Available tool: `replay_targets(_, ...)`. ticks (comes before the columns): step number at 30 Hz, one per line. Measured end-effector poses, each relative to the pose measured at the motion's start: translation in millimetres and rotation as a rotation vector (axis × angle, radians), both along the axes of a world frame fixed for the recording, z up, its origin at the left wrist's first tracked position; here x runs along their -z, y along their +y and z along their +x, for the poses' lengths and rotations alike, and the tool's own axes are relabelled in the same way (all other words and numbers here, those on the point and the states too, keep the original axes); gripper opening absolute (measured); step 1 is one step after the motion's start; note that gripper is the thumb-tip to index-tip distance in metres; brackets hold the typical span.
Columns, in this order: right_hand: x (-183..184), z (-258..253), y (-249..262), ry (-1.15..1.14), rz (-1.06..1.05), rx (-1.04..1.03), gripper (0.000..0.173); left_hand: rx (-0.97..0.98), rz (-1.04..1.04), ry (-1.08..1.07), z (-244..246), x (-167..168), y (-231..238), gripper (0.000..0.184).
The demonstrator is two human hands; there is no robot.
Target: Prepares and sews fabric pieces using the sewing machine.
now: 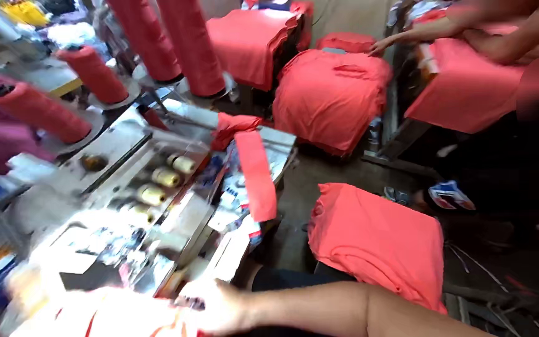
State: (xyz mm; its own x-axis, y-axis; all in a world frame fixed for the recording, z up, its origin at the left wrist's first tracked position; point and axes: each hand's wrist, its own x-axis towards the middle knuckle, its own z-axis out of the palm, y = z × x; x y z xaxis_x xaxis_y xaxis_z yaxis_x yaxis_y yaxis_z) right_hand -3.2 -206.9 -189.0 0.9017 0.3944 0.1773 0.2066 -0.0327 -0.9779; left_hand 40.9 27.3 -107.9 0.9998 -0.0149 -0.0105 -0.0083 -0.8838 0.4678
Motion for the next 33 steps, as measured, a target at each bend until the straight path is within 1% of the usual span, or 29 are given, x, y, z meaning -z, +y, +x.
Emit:
replay_targets(1, -6, -2, -4, 0.022, 0.002, -0.008, 0.020, -0.011, -0.013, 0.000, -2, -1, -4, 0.043)
replay_targets(2, -8, -3, -4, 0.035, 0.006, -0.009, 0.021, -0.071, -0.021, 0.038, -6, -10, -14, 0.038)
replay_targets(4, -5, -5, 1, 0.040, 0.011, 0.017, 0.021, -0.211, 0.017, 0.075, -10, -20, -28, 0.027)
replay_targets(5, -1, -5, 4, 0.047, 0.016, 0.039, 0.020, -0.235, 0.053, 0.103, -8, -23, -30, 0.025)
replay_targets(8, 2, -5, 8, 0.099, 0.038, 0.086, 0.019, -0.204, 0.091, 0.081, -3, -20, -26, 0.025)
replay_targets(11, -3, -3, 10, 0.128, 0.059, 0.142, 0.017, -0.194, 0.095, 0.035, 1, -19, -29, 0.028)
replay_targets(16, 0, 4, 17, 0.057, 0.182, 0.257, 0.008, -0.152, 0.130, -0.021, 26, -14, -30, 0.026)
replay_targets(18, 4, 6, 20, 0.029, 0.221, 0.303, 0.005, -0.174, 0.129, -0.043, 33, -10, -32, 0.026)
replay_targets(22, 5, 10, 25, -0.005, 0.246, 0.372, 0.004, -0.241, 0.174, -0.039, 40, -13, -44, 0.025)
replay_targets(25, 9, 11, 26, -0.061, 0.267, 0.404, 0.004, -0.284, 0.219, 0.026, 47, -13, -48, 0.028)
replay_targets(27, 12, 8, 27, -0.100, 0.267, 0.418, 0.004, -0.303, 0.182, 0.012, 43, -14, -52, 0.027)
replay_targets(30, 14, 3, 28, -0.123, 0.267, 0.420, 0.004, -0.291, 0.110, -0.096, 37, -9, -52, 0.025)
replay_targets(33, 14, 2, 29, -0.134, 0.277, 0.433, 0.004, -0.289, 0.106, -0.088, 35, -9, -54, 0.028)
